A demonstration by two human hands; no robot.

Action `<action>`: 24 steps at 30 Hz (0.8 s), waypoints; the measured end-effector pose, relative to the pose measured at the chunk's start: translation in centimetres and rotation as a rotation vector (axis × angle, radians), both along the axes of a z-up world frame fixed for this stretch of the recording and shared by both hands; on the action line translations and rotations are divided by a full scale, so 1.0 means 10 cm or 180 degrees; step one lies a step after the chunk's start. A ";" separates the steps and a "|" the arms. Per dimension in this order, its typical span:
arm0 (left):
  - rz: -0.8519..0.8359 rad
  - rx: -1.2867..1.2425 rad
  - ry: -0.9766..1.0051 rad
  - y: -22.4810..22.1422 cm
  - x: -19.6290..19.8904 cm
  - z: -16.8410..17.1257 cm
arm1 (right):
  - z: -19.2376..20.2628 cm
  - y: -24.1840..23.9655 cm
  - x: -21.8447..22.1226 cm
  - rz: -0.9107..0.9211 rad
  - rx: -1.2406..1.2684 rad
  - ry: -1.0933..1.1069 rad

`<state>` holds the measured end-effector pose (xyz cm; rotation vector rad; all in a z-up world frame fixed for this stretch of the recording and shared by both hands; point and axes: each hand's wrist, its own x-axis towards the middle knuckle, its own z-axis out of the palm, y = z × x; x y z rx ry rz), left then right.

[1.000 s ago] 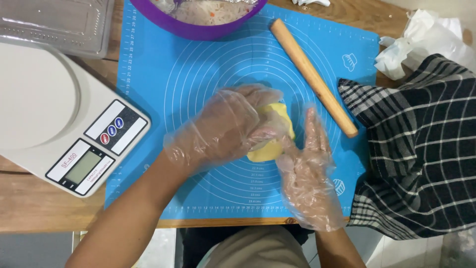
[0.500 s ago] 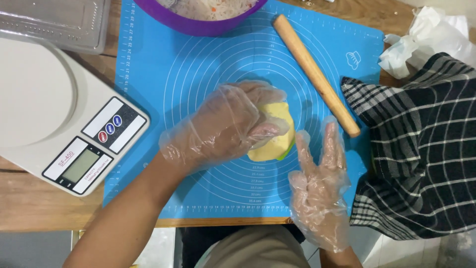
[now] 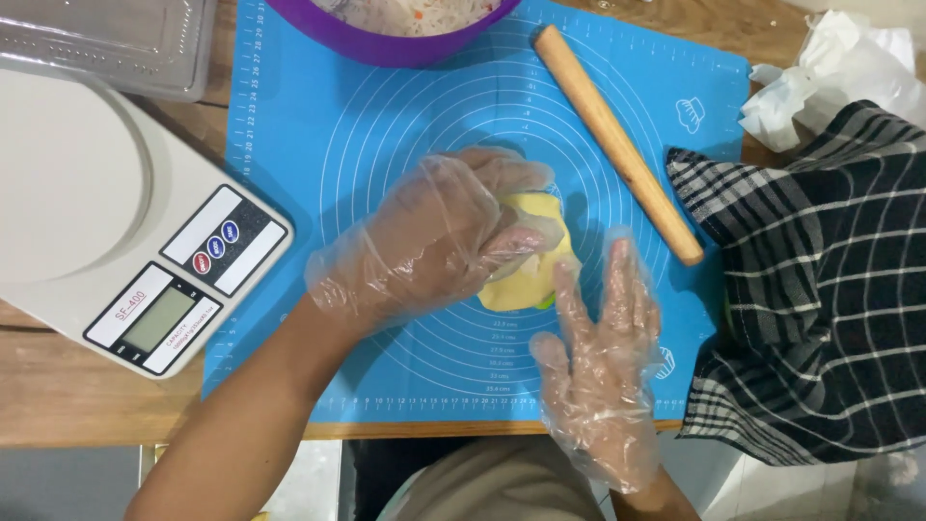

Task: Shaping pastries by rolling dough, adding filling, and using a plastic mold.

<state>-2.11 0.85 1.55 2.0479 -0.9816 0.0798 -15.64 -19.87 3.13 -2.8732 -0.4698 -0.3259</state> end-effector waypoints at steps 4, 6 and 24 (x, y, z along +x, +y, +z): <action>0.0062 -0.0164 -0.0255 -0.01 -0.05 -0.13 | -0.05 -0.01 -0.01 -0.0023 -0.0057 -0.0061; 0.0090 -0.0402 -0.0589 -0.02 -0.07 -0.14 | -0.04 0.03 0.00 -0.0022 0.0003 -0.0026; 0.0054 -0.0302 0.0060 0.01 -0.06 0.12 | 0.09 -0.01 0.00 0.0199 0.0195 0.0208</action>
